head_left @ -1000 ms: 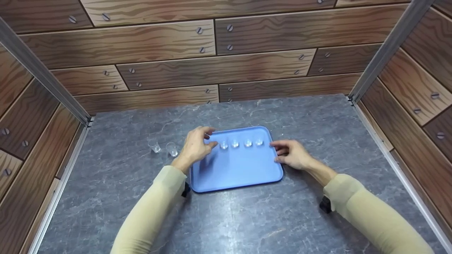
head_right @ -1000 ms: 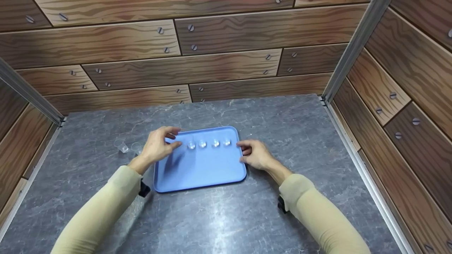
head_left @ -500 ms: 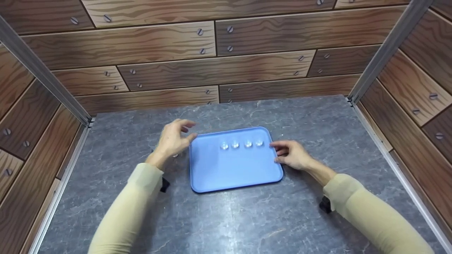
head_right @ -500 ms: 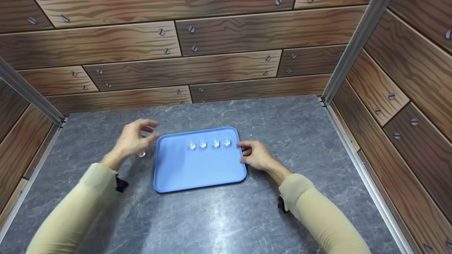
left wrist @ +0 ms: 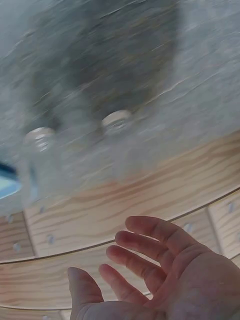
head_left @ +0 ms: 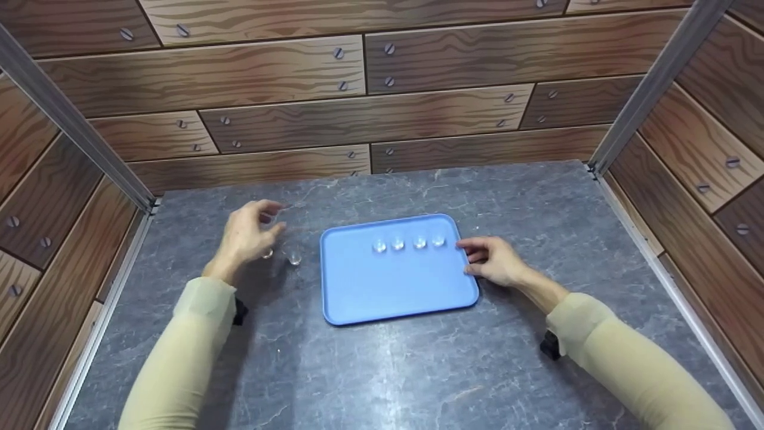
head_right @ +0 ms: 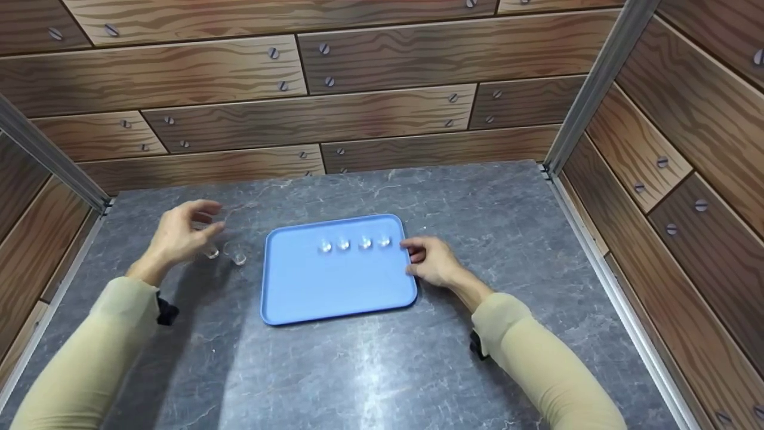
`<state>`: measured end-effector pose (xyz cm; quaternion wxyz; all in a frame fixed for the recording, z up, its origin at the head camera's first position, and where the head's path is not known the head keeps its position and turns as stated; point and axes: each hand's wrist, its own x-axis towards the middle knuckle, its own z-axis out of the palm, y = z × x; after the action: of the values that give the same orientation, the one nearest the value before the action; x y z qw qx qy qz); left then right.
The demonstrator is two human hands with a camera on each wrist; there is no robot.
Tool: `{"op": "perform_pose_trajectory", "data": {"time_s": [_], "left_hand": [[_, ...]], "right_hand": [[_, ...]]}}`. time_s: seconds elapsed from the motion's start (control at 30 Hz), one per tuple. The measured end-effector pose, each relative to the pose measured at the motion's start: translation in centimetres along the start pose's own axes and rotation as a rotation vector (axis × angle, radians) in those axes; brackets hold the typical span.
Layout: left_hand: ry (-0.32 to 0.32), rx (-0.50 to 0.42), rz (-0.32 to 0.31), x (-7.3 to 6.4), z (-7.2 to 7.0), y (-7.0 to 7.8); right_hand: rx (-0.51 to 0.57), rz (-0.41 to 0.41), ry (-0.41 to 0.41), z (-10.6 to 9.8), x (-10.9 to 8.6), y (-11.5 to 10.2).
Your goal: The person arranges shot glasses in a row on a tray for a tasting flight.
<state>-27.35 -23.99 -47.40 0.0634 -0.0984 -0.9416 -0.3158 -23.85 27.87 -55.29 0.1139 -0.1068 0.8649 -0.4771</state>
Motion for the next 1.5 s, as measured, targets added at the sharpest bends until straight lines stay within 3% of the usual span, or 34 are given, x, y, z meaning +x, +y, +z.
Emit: {"op": "perform_pose_trajectory", "data": {"time_s": [0.27,0.43,0.57,0.83,1.5], "left_hand": [[-0.062,0.046,-0.057,-1.3,-1.3,-2.8],[-0.126,0.029,-0.137,-2.0,-0.9,-4.2],[-0.139,0.005,-0.172,-2.4,-0.3,-5.1],[-0.112,-0.049,-0.24,-3.2,0.6,-6.1],[-0.001,-0.076,-0.224,-3.6,1.2,-6.4]], "right_hand": [[-0.005,-0.003,0.003,-0.1,0.0,0.0],[0.006,-0.011,0.006,0.0,0.0,0.0],[0.0,-0.014,0.004,0.0,0.0,0.1],[-0.009,-0.007,-0.008,0.1,0.1,0.4],[0.01,-0.013,0.005,0.1,0.0,0.3]]}}
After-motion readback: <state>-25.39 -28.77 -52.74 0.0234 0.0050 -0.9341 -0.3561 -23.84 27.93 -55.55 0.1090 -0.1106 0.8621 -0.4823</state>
